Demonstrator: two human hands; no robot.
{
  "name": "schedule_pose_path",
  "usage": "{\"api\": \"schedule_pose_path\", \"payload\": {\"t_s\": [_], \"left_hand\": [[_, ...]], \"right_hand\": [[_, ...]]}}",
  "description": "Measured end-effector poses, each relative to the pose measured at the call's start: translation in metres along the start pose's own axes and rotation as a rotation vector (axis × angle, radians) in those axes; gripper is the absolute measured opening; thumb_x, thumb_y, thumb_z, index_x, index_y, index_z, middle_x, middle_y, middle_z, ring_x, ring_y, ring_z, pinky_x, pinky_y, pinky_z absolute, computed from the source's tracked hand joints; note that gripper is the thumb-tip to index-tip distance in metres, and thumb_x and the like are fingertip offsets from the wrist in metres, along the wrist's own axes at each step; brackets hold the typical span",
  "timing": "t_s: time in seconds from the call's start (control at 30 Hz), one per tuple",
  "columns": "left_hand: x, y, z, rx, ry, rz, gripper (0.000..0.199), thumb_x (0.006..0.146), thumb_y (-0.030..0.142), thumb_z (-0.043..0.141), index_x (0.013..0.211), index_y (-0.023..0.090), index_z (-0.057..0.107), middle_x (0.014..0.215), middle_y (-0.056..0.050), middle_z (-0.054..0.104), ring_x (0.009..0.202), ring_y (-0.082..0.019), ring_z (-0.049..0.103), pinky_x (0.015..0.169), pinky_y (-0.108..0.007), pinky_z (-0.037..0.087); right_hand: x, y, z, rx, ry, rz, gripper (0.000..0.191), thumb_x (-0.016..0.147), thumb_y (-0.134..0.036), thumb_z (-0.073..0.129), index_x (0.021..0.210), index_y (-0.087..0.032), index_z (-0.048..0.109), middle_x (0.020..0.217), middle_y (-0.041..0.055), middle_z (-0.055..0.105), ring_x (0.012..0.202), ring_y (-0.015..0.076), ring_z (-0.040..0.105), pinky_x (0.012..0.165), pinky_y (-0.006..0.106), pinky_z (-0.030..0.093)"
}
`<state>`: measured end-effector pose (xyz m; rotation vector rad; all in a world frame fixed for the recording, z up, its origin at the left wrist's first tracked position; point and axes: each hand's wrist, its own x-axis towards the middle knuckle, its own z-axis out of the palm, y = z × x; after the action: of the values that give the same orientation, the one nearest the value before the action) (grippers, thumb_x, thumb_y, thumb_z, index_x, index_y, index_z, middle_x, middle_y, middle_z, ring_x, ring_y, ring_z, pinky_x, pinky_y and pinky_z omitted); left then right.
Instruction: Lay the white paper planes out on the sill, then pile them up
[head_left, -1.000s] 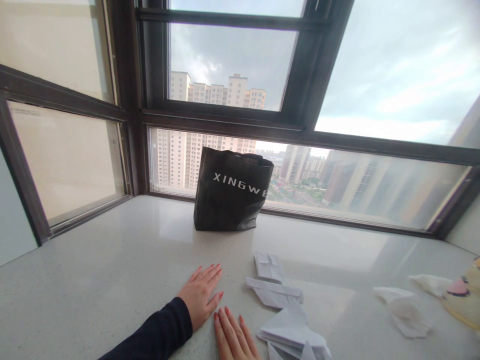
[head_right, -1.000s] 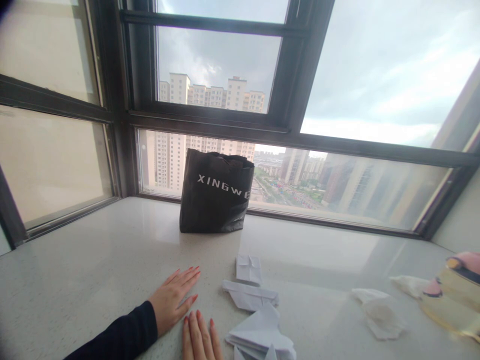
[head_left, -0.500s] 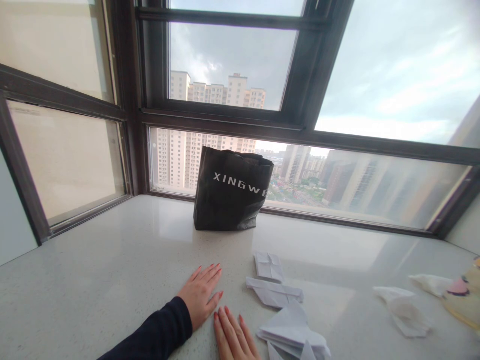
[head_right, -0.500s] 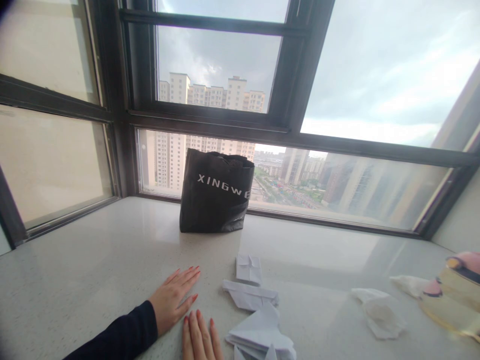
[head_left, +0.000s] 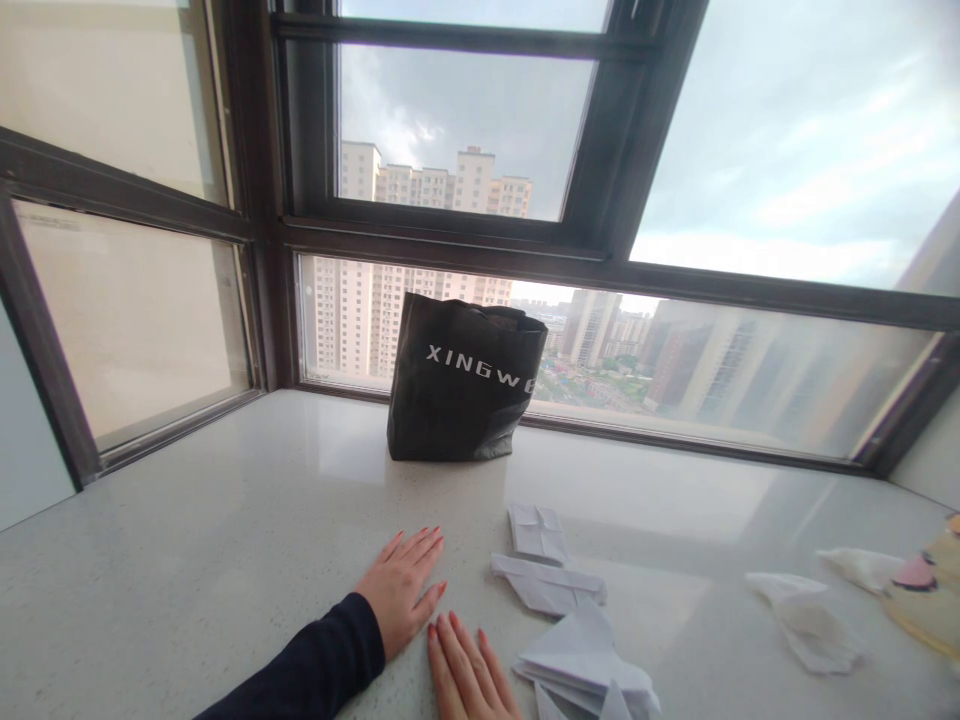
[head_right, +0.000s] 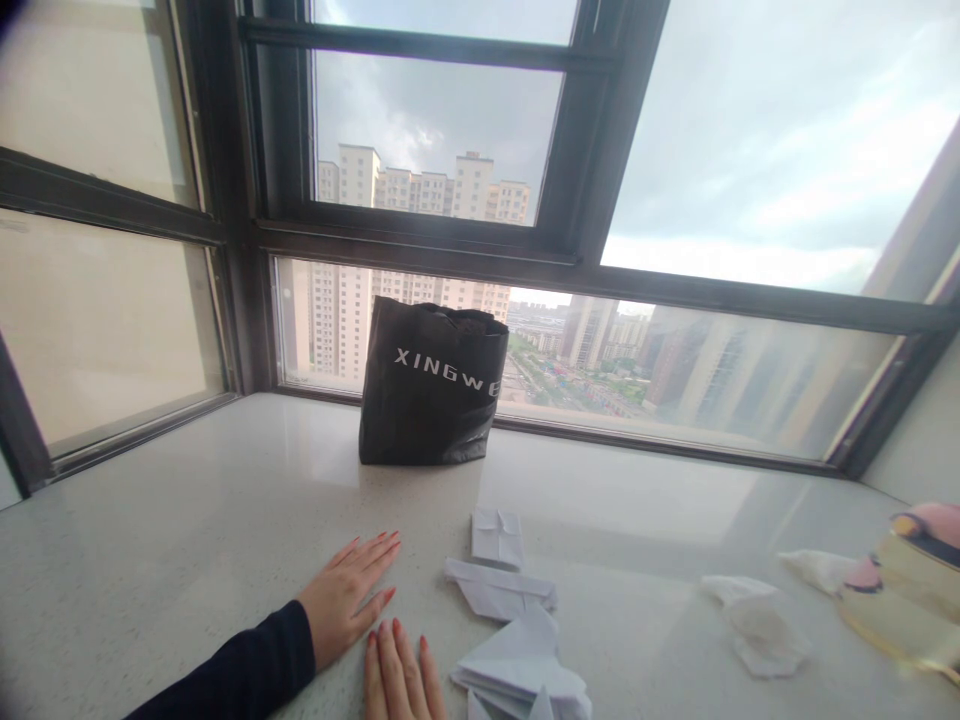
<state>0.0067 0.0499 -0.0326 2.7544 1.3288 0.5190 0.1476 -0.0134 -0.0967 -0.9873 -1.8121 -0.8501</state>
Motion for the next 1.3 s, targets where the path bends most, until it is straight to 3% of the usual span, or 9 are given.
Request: {"api": "schedule_pose_path", "payload": {"t_s": [0.2,0.37,0.43,0.63,0.7,0.9,1.03,1.2,1.3], "left_hand": [[0.001,0.002,-0.003,-0.003,-0.018,-0.011,0.047,0.083,0.036,0.033,0.125,0.015,0.035,0.132,-0.008,0.032,0.12,-0.022,0.029,0.099,-0.042,0.021],[0.001,0.004,-0.006,0.003,-0.045,-0.019,0.048,0.083,0.035,0.032,0.126,0.015,0.034,0.133,-0.008,0.031,0.12,-0.021,0.028,0.099,-0.042,0.021],[0.001,0.004,-0.007,0.003,-0.048,-0.021,0.048,0.083,0.035,0.032,0.126,0.015,0.034,0.133,-0.008,0.031,0.12,-0.021,0.027,0.099,-0.042,0.021],[0.001,0.004,-0.007,0.004,-0.045,-0.024,0.047,0.083,0.035,0.032,0.126,0.015,0.034,0.132,-0.007,0.031,0.12,-0.021,0.028,0.099,-0.042,0.021],[0.001,0.004,-0.006,0.007,-0.046,-0.025,0.048,0.083,0.035,0.033,0.126,0.015,0.034,0.132,-0.007,0.031,0.12,-0.021,0.028,0.099,-0.042,0.021],[0.0,0.005,-0.006,0.006,-0.039,-0.02,0.048,0.083,0.035,0.032,0.126,0.015,0.034,0.132,-0.007,0.032,0.12,-0.022,0.029,0.099,-0.042,0.022],[0.001,0.004,-0.005,0.004,-0.025,-0.015,0.048,0.083,0.035,0.033,0.126,0.015,0.034,0.132,-0.007,0.033,0.12,-0.022,0.029,0.099,-0.042,0.022],[0.0,0.004,-0.006,0.005,-0.038,-0.014,0.048,0.083,0.036,0.032,0.126,0.015,0.034,0.132,-0.007,0.032,0.12,-0.021,0.028,0.099,-0.042,0.022],[0.0,0.004,-0.007,0.008,-0.053,-0.017,0.048,0.083,0.036,0.032,0.126,0.013,0.034,0.132,-0.008,0.031,0.12,-0.022,0.027,0.098,-0.043,0.022]], "right_hand": [[0.008,-0.007,-0.001,0.031,0.124,0.106,0.051,0.085,-0.008,0.015,0.09,-0.023,0.064,0.088,-0.0016,0.068,0.086,0.0115,0.06,0.095,0.025,0.032],[0.015,0.0,-0.018,0.021,-0.093,0.01,0.046,0.085,-0.01,0.019,0.094,-0.022,0.063,0.097,-0.002,0.065,0.092,0.0109,0.058,0.094,0.023,0.033],[0.016,0.001,-0.02,0.013,-0.113,-0.001,0.046,0.085,-0.009,0.019,0.094,-0.022,0.062,0.098,-0.0021,0.064,0.092,0.0107,0.058,0.093,0.022,0.034],[0.01,-0.012,0.003,0.093,0.203,0.183,0.049,0.085,-0.008,0.016,0.093,-0.023,0.063,0.086,-0.0017,0.068,0.087,0.0103,0.06,0.098,0.025,0.028],[0.006,-0.015,0.01,0.093,0.256,0.224,0.049,0.085,-0.008,0.016,0.098,-0.022,0.061,0.084,-0.0008,0.069,0.086,0.0111,0.06,0.098,0.027,0.028],[-0.003,-0.006,0.008,0.015,0.063,0.055,0.045,0.086,-0.012,0.019,0.096,-0.021,0.062,0.094,0.001,0.066,0.092,0.0129,0.058,0.097,0.028,0.029],[0.0,-0.003,0.002,0.012,0.098,0.076,0.047,0.085,-0.009,0.019,0.09,-0.023,0.063,0.092,-0.0002,0.066,0.088,0.0129,0.06,0.095,0.027,0.031],[0.008,-0.002,-0.008,0.01,-0.032,0.021,0.048,0.083,-0.006,0.018,0.093,-0.023,0.062,0.097,-0.0025,0.065,0.09,0.0107,0.059,0.094,0.024,0.031],[0.011,-0.002,-0.01,0.014,0.015,0.046,0.049,0.083,-0.005,0.018,0.09,-0.023,0.063,0.095,-0.003,0.065,0.089,0.0105,0.059,0.094,0.024,0.031]]}}
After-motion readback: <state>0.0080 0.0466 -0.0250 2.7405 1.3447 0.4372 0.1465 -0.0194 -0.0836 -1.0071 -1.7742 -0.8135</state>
